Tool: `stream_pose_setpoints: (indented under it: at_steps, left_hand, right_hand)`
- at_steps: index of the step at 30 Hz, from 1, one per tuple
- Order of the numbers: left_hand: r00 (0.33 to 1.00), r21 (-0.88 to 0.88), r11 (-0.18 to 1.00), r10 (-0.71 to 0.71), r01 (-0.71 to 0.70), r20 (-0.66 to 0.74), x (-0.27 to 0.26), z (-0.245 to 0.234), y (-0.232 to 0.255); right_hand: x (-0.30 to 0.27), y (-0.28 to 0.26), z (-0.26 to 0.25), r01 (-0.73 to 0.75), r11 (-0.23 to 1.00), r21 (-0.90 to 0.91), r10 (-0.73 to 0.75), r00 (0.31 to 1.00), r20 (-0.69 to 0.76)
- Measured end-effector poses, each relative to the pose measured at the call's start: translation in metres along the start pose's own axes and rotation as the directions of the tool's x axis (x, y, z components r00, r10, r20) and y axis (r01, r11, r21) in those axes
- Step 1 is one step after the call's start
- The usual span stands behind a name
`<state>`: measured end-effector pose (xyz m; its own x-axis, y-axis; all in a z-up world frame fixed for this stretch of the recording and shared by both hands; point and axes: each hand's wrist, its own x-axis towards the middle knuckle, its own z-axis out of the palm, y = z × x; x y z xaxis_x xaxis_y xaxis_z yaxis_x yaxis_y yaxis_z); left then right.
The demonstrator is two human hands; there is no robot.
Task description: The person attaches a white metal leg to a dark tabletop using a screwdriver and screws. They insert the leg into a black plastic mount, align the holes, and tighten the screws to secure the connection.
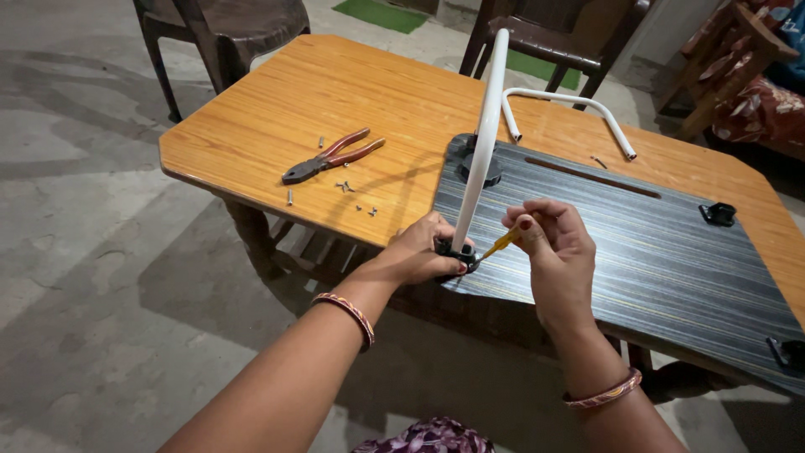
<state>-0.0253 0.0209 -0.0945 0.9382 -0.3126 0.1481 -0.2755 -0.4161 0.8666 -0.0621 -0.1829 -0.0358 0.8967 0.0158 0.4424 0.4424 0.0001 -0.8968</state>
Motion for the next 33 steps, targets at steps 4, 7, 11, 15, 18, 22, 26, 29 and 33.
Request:
stream_pose_setpoints:
  at_steps: [4,7,11,15,18,22,26,29,33]
  left_hand:
    - [1.0,-0.007,1.0,-0.005,0.005,0.001,0.0,0.0,0.002]
    - [1.0,0.014,1.0,-0.003,0.003,0.003,0.001,0.0,-0.001]
    - [0.999,-0.009,0.999,0.044,-0.044,-0.007,0.003,0.001,-0.004]
    - [0.999,-0.035,0.999,0.041,-0.041,-0.006,0.003,0.002,-0.005]
    - [1.0,-0.01,1.0,0.025,-0.025,-0.003,0.002,0.001,-0.003]
    - [1.0,0.018,1.0,0.017,-0.017,-0.008,0.002,0.001,-0.001]
    - [1.0,-0.008,1.0,0.02,-0.02,-0.006,0.001,0.001,-0.002]
    - [0.999,0.027,0.999,0.045,-0.044,-0.018,0.002,0.001,-0.002]
    - [1.0,0.048,0.999,0.004,-0.004,-0.008,0.001,0.001,-0.002]
  right_hand:
    - [-0.001,0.0,0.002,-0.004,0.999,-0.048,0.004,1.0,0.0]
    - [-0.001,0.001,0.002,0.014,0.999,-0.05,-0.013,1.0,0.025]
    - [0.001,-0.001,0.003,0.028,0.998,-0.048,-0.027,0.999,0.025]
    - [0.0,-0.005,0.005,0.019,0.997,-0.081,-0.017,0.999,0.027]
    - [-0.001,-0.01,0.008,0.025,0.991,-0.135,-0.021,0.999,0.032]
    - [-0.003,-0.016,0.012,0.064,0.973,-0.224,-0.052,0.997,0.058]
    - [-0.004,-0.021,0.018,0.102,0.935,-0.34,-0.069,0.992,0.106]
    - [-0.004,-0.024,0.021,0.108,0.918,-0.382,-0.068,0.991,0.119]
    - [-0.005,-0.026,0.022,0.113,0.916,-0.386,-0.07,0.99,0.122]
